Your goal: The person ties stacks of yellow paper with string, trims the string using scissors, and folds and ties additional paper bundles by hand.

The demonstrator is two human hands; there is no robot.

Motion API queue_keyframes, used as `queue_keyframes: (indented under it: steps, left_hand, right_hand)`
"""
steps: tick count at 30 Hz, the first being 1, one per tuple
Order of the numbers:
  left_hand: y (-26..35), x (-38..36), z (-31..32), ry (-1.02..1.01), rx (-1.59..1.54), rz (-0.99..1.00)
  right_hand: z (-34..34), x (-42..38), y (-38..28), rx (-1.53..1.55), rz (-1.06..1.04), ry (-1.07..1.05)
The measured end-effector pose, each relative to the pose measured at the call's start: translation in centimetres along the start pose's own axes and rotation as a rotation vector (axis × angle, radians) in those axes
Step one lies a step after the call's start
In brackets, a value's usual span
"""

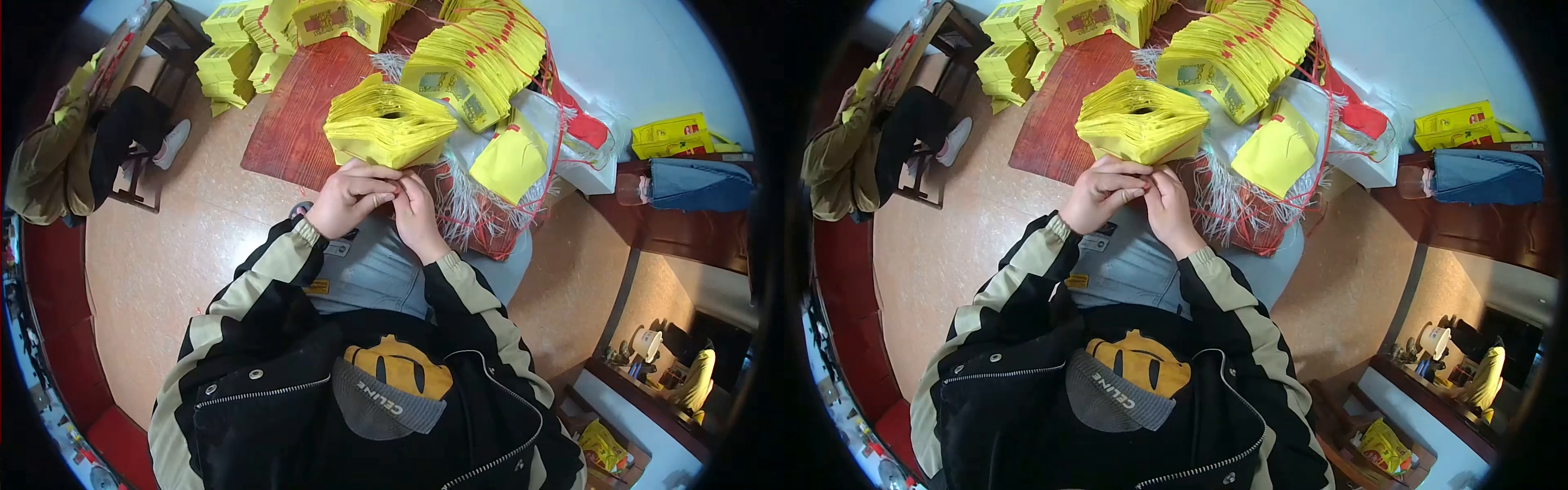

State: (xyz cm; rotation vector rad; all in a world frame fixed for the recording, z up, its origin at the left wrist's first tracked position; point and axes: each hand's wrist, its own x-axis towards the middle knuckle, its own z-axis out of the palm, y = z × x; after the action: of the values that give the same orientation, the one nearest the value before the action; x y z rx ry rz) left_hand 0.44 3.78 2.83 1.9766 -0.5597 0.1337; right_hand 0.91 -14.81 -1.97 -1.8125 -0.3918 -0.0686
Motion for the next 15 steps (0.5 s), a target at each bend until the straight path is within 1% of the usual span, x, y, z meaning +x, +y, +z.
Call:
queue_keyframes:
  steps: [2, 5, 7, 8, 10, 14, 15]
  left_hand:
    - [-0.3, -0.1, 0.3, -0.015, -0.032, -0.006]
    - [-0.9, 0.2, 0.6, 0.028, 0.036, 0.044]
    - [-1.1, 0.3, 0.5, 0.067, 0.183, 0.132]
    - [-1.3, 0.4, 0.3, 0.066, 0.183, 0.130]
    - [-1.5, 0.6, 0.2, 0.057, 0.258, 0.159]
    - [-2.0, 0.9, 0.8, 0.097, 0.307, 0.207]
    - [-2.0, 1.0, 0.9, 0.109, 0.342, 0.216]
  right_hand:
    - [-0.1, 0.0, -0.1, 0.023, -0.029, 0.002]
    - [-0.4, -0.1, 0.0, 0.067, -0.021, -0.054]
    - [-0.8, -0.5, 0.2, 0.132, 0.147, -0.092]
    - [-0.9, -0.7, 0.3, 0.133, 0.148, -0.092]
    - [-1.3, -1.0, -0.6, 0.081, 0.044, 0.064]
    - [-1.1, -1.7, -1.7, 0.062, -0.029, 0.105]
    - [-1.0, -1.8, -2.2, 0.012, -0.057, 0.131]
